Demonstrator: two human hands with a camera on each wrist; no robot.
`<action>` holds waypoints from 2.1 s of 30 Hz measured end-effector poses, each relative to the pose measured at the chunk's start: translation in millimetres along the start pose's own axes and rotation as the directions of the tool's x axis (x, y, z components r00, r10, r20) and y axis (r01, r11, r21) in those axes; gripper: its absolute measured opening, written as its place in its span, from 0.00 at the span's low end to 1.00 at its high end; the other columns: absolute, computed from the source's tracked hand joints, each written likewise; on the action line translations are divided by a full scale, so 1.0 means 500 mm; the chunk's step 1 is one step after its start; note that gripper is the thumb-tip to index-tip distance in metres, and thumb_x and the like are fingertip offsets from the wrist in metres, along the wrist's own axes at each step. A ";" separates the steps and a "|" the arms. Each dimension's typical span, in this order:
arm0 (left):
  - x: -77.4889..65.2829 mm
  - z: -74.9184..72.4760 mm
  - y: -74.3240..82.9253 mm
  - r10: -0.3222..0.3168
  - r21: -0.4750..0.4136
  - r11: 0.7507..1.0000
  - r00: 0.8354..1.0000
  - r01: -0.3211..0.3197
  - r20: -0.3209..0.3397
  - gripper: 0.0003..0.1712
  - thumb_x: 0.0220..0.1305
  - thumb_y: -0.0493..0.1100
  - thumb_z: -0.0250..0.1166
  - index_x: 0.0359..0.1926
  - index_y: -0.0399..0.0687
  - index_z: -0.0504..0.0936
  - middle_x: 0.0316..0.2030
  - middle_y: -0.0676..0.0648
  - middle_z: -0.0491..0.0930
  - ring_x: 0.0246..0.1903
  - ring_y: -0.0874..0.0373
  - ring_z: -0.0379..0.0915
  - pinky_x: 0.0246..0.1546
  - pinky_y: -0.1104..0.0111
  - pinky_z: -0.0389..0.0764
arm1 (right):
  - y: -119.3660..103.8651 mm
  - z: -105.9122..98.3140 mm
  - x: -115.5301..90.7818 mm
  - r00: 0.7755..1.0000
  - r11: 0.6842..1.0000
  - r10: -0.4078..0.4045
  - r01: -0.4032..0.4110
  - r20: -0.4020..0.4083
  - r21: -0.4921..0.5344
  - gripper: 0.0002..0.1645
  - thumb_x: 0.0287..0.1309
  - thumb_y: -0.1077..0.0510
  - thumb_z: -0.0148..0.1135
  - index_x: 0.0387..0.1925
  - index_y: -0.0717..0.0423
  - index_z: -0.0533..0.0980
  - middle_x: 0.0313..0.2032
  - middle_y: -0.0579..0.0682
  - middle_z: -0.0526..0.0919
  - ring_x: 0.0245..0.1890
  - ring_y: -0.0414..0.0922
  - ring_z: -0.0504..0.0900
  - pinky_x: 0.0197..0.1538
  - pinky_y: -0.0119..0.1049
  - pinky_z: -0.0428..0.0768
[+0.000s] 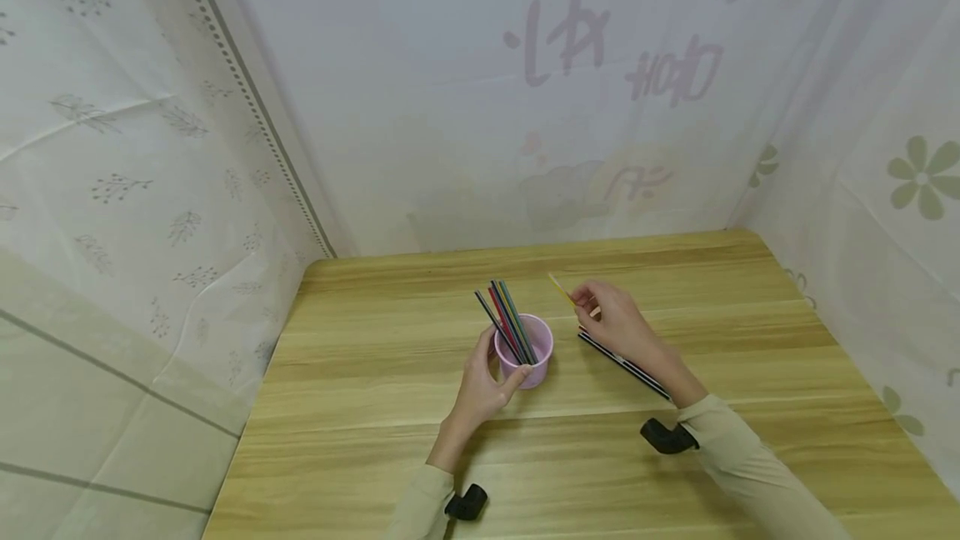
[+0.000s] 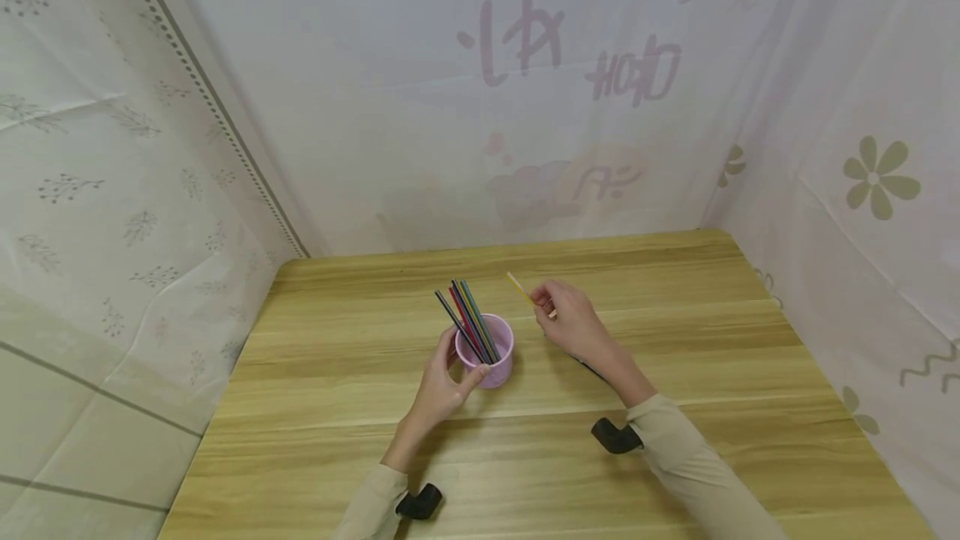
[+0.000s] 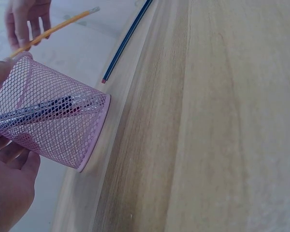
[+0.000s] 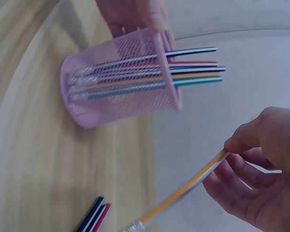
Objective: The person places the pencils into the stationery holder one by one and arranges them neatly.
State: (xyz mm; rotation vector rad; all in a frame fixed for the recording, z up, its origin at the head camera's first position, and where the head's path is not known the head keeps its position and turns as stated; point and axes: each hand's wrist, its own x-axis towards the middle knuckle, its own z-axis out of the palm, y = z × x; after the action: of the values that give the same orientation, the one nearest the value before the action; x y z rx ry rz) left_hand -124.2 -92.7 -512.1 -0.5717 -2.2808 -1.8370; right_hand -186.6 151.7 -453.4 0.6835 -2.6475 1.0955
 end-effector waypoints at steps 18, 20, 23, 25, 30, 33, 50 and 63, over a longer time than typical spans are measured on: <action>0.000 -0.001 -0.001 -0.025 -0.022 0.999 1.000 0.025 0.019 0.45 0.57 0.34 0.74 0.70 0.25 0.62 0.61 0.27 0.74 0.64 0.36 0.72 0.70 0.48 0.72 | -0.089 -0.021 0.049 0.995 0.996 0.023 -0.014 -0.093 0.091 0.08 0.63 0.67 0.60 0.44 0.64 0.76 0.37 0.56 0.84 0.38 0.48 0.84 0.35 0.31 0.89; 0.001 -0.002 -0.001 -0.028 -0.022 0.999 0.999 0.028 0.021 0.45 0.58 0.34 0.74 0.70 0.26 0.62 0.61 0.27 0.74 0.63 0.36 0.72 0.70 0.48 0.72 | -0.099 -0.024 0.055 0.994 0.994 0.014 -0.002 -0.104 0.108 0.09 0.63 0.67 0.60 0.44 0.65 0.76 0.38 0.56 0.84 0.39 0.48 0.84 0.36 0.31 0.89; 0.001 -0.003 -0.001 -0.031 -0.017 0.999 0.999 0.031 0.025 0.45 0.58 0.34 0.74 0.70 0.26 0.62 0.61 0.27 0.74 0.63 0.36 0.72 0.70 0.49 0.72 | -0.113 -0.026 0.063 0.992 0.991 0.001 0.016 -0.128 0.133 0.09 0.63 0.68 0.60 0.45 0.66 0.76 0.38 0.56 0.83 0.40 0.48 0.84 0.37 0.33 0.90; 0.001 -0.003 0.000 -0.029 -0.013 0.999 0.999 0.030 0.025 0.45 0.57 0.34 0.74 0.70 0.26 0.62 0.61 0.27 0.74 0.63 0.35 0.72 0.70 0.49 0.72 | -0.119 -0.022 0.069 0.987 0.988 -0.015 0.039 -0.157 0.150 0.10 0.62 0.69 0.60 0.45 0.66 0.77 0.38 0.57 0.84 0.40 0.50 0.85 0.37 0.34 0.90; 0.001 -0.001 0.003 -0.021 -0.015 1.000 0.999 0.022 0.025 0.44 0.58 0.33 0.74 0.70 0.25 0.62 0.62 0.26 0.73 0.64 0.33 0.71 0.70 0.47 0.72 | -0.123 0.001 0.078 0.975 0.979 -0.055 0.094 -0.216 0.179 0.09 0.62 0.70 0.61 0.45 0.67 0.77 0.38 0.59 0.84 0.39 0.51 0.85 0.36 0.34 0.90; 0.001 -0.001 0.002 -0.015 -0.015 1.000 0.999 0.015 0.030 0.44 0.58 0.33 0.74 0.70 0.25 0.61 0.62 0.26 0.73 0.64 0.33 0.71 0.69 0.46 0.72 | -0.121 0.014 0.080 0.974 0.974 -0.064 0.108 -0.218 0.197 0.10 0.61 0.71 0.62 0.44 0.67 0.77 0.38 0.59 0.84 0.39 0.51 0.85 0.35 0.33 0.90; 0.001 -0.002 -0.002 -0.011 -0.022 1.000 0.999 0.012 0.038 0.44 0.59 0.34 0.74 0.71 0.26 0.60 0.62 0.26 0.73 0.64 0.34 0.71 0.69 0.45 0.73 | -0.068 0.094 0.067 0.993 0.962 -0.009 0.040 -0.114 0.272 0.12 0.58 0.72 0.64 0.45 0.66 0.76 0.37 0.58 0.84 0.37 0.51 0.85 0.34 0.28 0.89; 0.000 -0.003 -0.002 0.014 0.012 1.000 1.000 -0.014 0.027 0.44 0.59 0.33 0.73 0.70 0.25 0.60 0.62 0.27 0.73 0.62 0.34 0.73 0.67 0.45 0.75 | -0.052 0.112 0.059 0.996 0.978 0.003 0.015 -0.086 0.208 0.09 0.59 0.69 0.66 0.42 0.64 0.78 0.36 0.56 0.85 0.36 0.49 0.85 0.33 0.27 0.87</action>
State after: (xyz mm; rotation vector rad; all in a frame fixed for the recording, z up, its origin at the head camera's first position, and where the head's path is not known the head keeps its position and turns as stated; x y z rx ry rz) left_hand -124.8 -94.5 -512.7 -0.6127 -2.2971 -1.8184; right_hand -199.9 86.1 -466.6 0.6650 -2.4793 1.3829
